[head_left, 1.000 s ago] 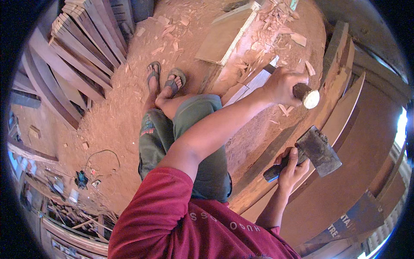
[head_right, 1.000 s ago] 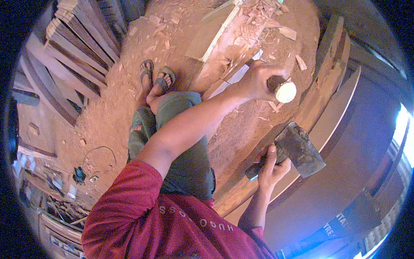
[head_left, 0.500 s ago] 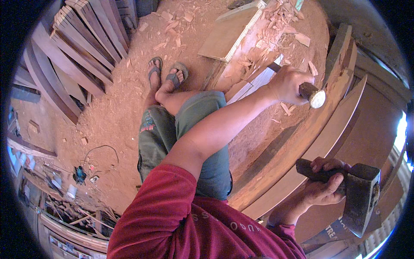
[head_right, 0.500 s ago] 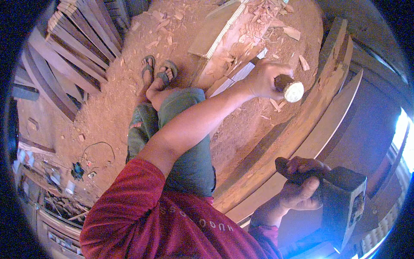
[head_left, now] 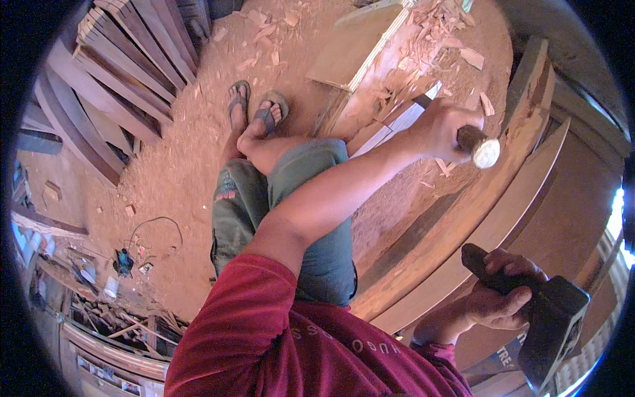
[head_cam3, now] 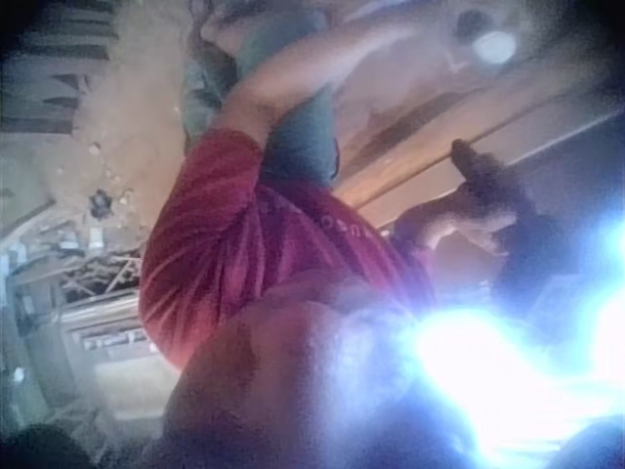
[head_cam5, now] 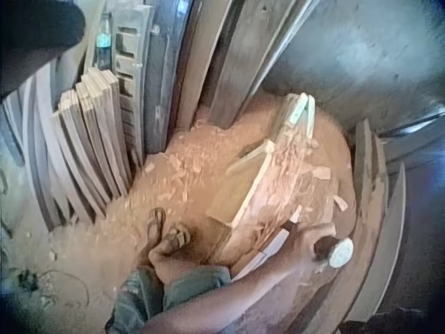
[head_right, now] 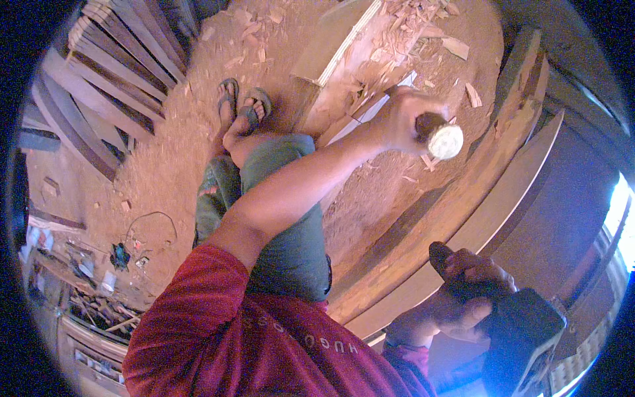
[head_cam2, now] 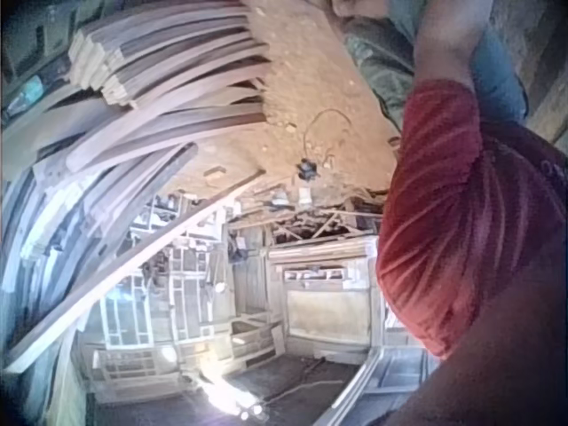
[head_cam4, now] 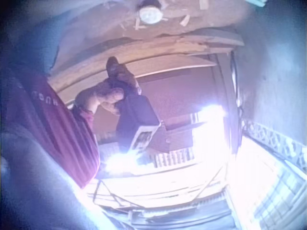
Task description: The person sits on the floor and uses a chisel and a wooden mallet to carve a piece of wood. They repeatedly strike the chisel to remove wood shavings, shaping the wood piece. The person occasionally adjusts the wood and clears debris from the work area.
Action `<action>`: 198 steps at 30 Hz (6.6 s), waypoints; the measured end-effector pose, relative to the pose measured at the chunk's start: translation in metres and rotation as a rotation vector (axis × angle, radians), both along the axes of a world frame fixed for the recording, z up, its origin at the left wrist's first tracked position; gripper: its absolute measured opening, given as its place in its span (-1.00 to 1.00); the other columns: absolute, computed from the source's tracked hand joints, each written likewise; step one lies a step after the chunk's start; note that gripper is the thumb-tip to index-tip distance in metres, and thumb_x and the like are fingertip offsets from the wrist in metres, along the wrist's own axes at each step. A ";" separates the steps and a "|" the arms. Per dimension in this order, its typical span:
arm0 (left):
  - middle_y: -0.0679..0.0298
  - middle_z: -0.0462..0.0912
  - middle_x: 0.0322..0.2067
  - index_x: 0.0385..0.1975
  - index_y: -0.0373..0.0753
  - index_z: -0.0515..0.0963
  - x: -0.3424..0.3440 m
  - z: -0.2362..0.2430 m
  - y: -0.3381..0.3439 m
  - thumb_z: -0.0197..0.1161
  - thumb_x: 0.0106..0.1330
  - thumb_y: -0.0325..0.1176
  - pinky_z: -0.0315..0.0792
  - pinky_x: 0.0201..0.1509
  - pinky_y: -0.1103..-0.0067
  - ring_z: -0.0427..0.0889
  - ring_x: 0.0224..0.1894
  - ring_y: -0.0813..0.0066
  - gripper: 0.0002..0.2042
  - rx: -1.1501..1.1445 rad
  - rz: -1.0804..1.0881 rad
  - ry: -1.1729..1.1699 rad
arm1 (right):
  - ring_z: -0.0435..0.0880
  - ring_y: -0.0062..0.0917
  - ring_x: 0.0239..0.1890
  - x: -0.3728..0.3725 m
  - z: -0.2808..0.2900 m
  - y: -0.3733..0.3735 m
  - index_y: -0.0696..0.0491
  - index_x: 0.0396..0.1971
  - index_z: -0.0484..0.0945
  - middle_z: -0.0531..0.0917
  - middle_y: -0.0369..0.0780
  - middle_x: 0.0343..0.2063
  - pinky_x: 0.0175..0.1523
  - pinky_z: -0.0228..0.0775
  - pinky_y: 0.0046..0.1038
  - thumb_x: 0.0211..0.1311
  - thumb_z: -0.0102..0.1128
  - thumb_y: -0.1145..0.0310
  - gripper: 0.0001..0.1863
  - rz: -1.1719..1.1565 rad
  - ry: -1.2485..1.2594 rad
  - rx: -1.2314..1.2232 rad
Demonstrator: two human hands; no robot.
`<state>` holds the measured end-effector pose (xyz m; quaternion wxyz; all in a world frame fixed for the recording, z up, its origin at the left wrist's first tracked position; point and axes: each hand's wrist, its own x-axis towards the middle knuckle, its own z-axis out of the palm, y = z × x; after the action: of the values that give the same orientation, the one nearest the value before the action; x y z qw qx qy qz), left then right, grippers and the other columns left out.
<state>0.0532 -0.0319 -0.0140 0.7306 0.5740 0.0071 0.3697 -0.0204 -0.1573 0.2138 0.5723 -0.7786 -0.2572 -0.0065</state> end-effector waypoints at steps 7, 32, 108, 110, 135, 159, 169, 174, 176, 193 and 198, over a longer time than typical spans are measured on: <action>0.19 0.57 -0.62 -0.59 -0.15 0.50 -0.001 0.000 0.002 0.46 -0.22 -0.33 0.43 -0.45 0.35 0.63 -0.54 0.15 -0.76 0.021 0.010 0.051 | 0.45 -0.69 -0.58 0.014 -0.032 0.007 0.19 -0.22 0.52 0.51 -0.33 -0.56 -0.48 0.32 -0.62 0.39 0.19 0.40 -0.85 -0.003 -0.175 -0.986; 0.26 0.69 -0.53 -0.44 -0.18 0.61 0.008 0.026 0.022 0.48 -0.11 -0.35 0.56 -0.32 0.44 0.69 -0.49 0.34 -0.77 -0.091 0.024 -0.058 | 0.52 -0.58 -0.69 -0.021 -0.061 -0.058 0.16 -0.27 0.41 0.52 -0.24 -0.60 -0.59 0.35 -0.56 0.44 0.15 0.30 -0.77 -0.289 0.348 -0.520; 0.16 0.62 -0.59 -0.53 -0.14 0.53 0.053 0.009 -0.006 0.44 -0.14 -0.23 0.51 -0.40 0.29 0.68 -0.47 0.12 -0.76 0.113 0.112 0.009 | 0.57 -0.54 -0.67 0.001 -0.022 -0.033 0.19 -0.48 0.53 0.56 -0.24 -0.68 -0.55 0.42 -0.50 0.41 0.19 0.23 -0.66 -0.295 0.168 -0.570; 0.16 0.63 -0.57 -0.52 -0.13 0.54 0.052 0.008 -0.006 0.45 -0.14 -0.23 0.52 -0.39 0.30 0.68 -0.47 0.13 -0.76 0.119 0.106 0.005 | 0.57 -0.52 -0.67 0.005 -0.008 -0.026 0.21 -0.44 0.53 0.56 -0.23 -0.67 -0.55 0.43 -0.49 0.41 0.19 0.25 -0.68 -0.325 0.149 -0.544; 0.17 0.73 -0.33 -0.26 -0.09 0.63 0.052 0.008 0.002 0.46 -0.15 -0.35 0.60 -0.15 0.32 0.72 -0.24 0.13 -0.64 0.121 -0.106 0.195 | 0.49 -0.60 -0.68 0.052 -0.019 -0.003 0.13 -0.49 0.48 0.52 -0.26 -0.66 -0.60 0.37 -0.52 0.42 0.16 0.25 -0.69 -0.237 0.243 -0.729; 0.13 0.73 -0.38 -0.28 -0.17 0.66 0.039 0.008 -0.002 0.48 -0.12 -0.35 0.59 -0.16 0.40 0.74 -0.28 0.24 -0.68 0.098 0.054 -0.010 | 0.50 -0.58 -0.71 0.010 -0.036 -0.022 0.15 -0.27 0.39 0.50 -0.25 -0.63 -0.62 0.35 -0.54 0.45 0.13 0.31 -0.78 -0.256 0.479 -0.388; 0.11 0.67 -0.51 -0.41 -0.17 0.62 0.040 0.009 -0.007 0.43 -0.14 -0.30 0.56 -0.32 0.32 0.70 -0.42 0.11 -0.75 0.125 0.025 0.094 | 0.51 -0.51 -0.70 0.014 0.015 -0.023 0.15 -0.36 0.49 0.52 -0.22 -0.61 -0.60 0.38 -0.51 0.44 0.13 0.20 -0.70 -0.307 0.109 -0.459; 0.11 0.63 -0.55 -0.51 -0.18 0.56 0.041 0.004 -0.014 0.40 -0.10 -0.32 0.51 -0.38 0.32 0.68 -0.45 0.09 -0.82 0.154 0.073 0.036 | 0.49 -0.44 -0.67 0.041 0.006 0.013 0.17 -0.43 0.55 0.53 -0.20 -0.61 -0.54 0.41 -0.36 0.39 0.12 0.16 -0.65 0.096 0.041 0.514; 0.12 0.63 -0.55 -0.54 -0.18 0.53 0.040 0.004 -0.013 0.39 -0.09 -0.33 0.50 -0.38 0.31 0.68 -0.44 0.09 -0.83 0.145 -0.020 0.118 | 0.50 -0.45 -0.51 0.046 -0.020 0.013 0.18 -0.32 0.54 0.56 -0.17 -0.50 -0.39 0.40 -0.36 0.39 0.16 0.20 -0.70 -0.126 -0.447 -0.847; 0.21 0.71 -0.26 -0.16 -0.27 0.58 0.052 -0.017 0.037 0.39 0.14 -0.20 0.53 -0.15 0.37 0.67 -0.23 0.37 -0.66 -0.257 -0.022 0.477 | 0.45 -0.70 -0.67 0.042 -0.045 -0.052 0.11 -0.37 0.42 0.51 -0.32 -0.62 -0.58 0.29 -0.60 0.42 0.20 0.21 -0.71 -0.171 0.169 -0.721; 0.15 0.62 -0.20 -0.05 -0.30 0.47 0.034 -0.019 0.105 0.31 0.26 -0.27 0.52 -0.17 0.36 0.61 -0.18 0.33 -0.65 -0.959 0.427 0.414 | 0.48 -0.65 -0.52 -0.011 -0.047 -0.082 0.16 -0.31 0.52 0.56 -0.31 -0.55 -0.41 0.34 -0.50 0.39 0.22 0.26 -0.76 -0.310 0.372 -0.639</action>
<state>0.0876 0.0733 -0.0330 0.8019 0.2242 0.4336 0.3444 -0.0314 -0.2389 0.1672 0.3303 -0.9349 -0.0179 0.1286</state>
